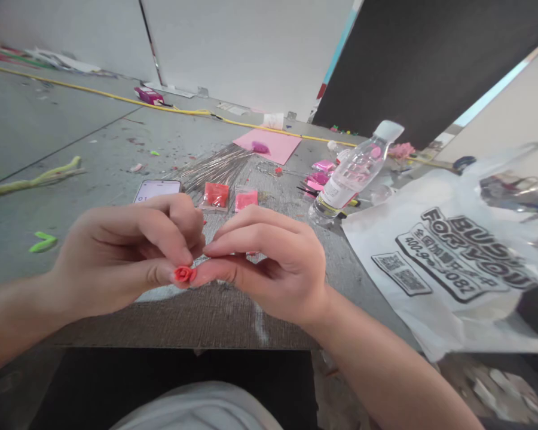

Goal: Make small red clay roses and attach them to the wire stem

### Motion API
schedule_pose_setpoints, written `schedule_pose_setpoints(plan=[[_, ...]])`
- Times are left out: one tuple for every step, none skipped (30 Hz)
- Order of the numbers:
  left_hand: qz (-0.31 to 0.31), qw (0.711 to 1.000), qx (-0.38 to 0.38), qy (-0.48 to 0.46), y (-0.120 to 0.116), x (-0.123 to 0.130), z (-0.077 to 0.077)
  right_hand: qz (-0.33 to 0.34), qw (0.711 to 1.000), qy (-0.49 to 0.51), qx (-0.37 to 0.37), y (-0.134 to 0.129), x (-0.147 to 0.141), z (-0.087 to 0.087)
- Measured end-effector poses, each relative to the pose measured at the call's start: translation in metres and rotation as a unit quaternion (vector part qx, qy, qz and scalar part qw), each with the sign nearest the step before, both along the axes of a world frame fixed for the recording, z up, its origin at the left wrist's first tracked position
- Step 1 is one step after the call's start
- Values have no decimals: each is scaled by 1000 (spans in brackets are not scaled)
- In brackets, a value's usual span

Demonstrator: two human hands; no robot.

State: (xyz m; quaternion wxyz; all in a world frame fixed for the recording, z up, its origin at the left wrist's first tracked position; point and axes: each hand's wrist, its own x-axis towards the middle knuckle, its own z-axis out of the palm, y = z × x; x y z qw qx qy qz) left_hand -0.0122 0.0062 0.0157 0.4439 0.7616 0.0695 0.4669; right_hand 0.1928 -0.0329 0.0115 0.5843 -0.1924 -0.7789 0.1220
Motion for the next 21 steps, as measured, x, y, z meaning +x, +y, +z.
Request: schedule_pose_setpoints(plan=[[0,1000,0,-1,0,0,0,4,1000,0,7,1,0,0],[-1,1000,0,-2,1,0,1,9,1000,-1,13,1,1,0],[-2,1000,1,-2,1,1,1,12,1000,-1,15,1,1,0],[-3,1000,4,-1,2,1,2,13,1000,-3,16,2,1,0],[-4,1000,9,-2,2,0,2,14,1000,-4,18,2,1,1],[-4,1000,17,-4,3,0,2,14,1000,-5,18,2,2,1],[-4,1000,25,-7,3,-1,3,12,1000,-7,18,2,2,1],[-4,999,34,-8,4,-1,3,10,1000,-9,17,1,3,2],[-3,999,42,-7,5,-2,4,7,1000,-12,17,1,3,2],[-2,999,51,-3,5,-2,4,6,1000,-14,17,1,4,3],[-1,998,57,0,6,-3,5,3,1000,-15,18,1,5,4],[-2,998,62,4,6,-3,5,1,1000,-16,20,1,5,4],[-2,998,65,8,6,-3,5,0,1000,-17,23,1,6,5],[-3,998,65,11,6,-4,6,0,1000,-17,26,1,6,5],[-2,998,64,15,6,-4,6,0,999,-20,28,1,6,6],[-4,998,62,19,6,-3,6,1,999,-22,31,1,6,6],[-6,998,60,22,6,-3,6,2,999,-23,33,1,6,6],[-9,998,58,23,6,-3,6,3,999,-24,33,1,6,6],[-14,998,57,23,6,-3,6,4,999,-23,31,1,6,6],[-22,998,55,21,6,-3,6,4,999,-22,29,1,6,6],[-29,998,52,20,6,-3,6,5,999,-22,25,1,6,6]])
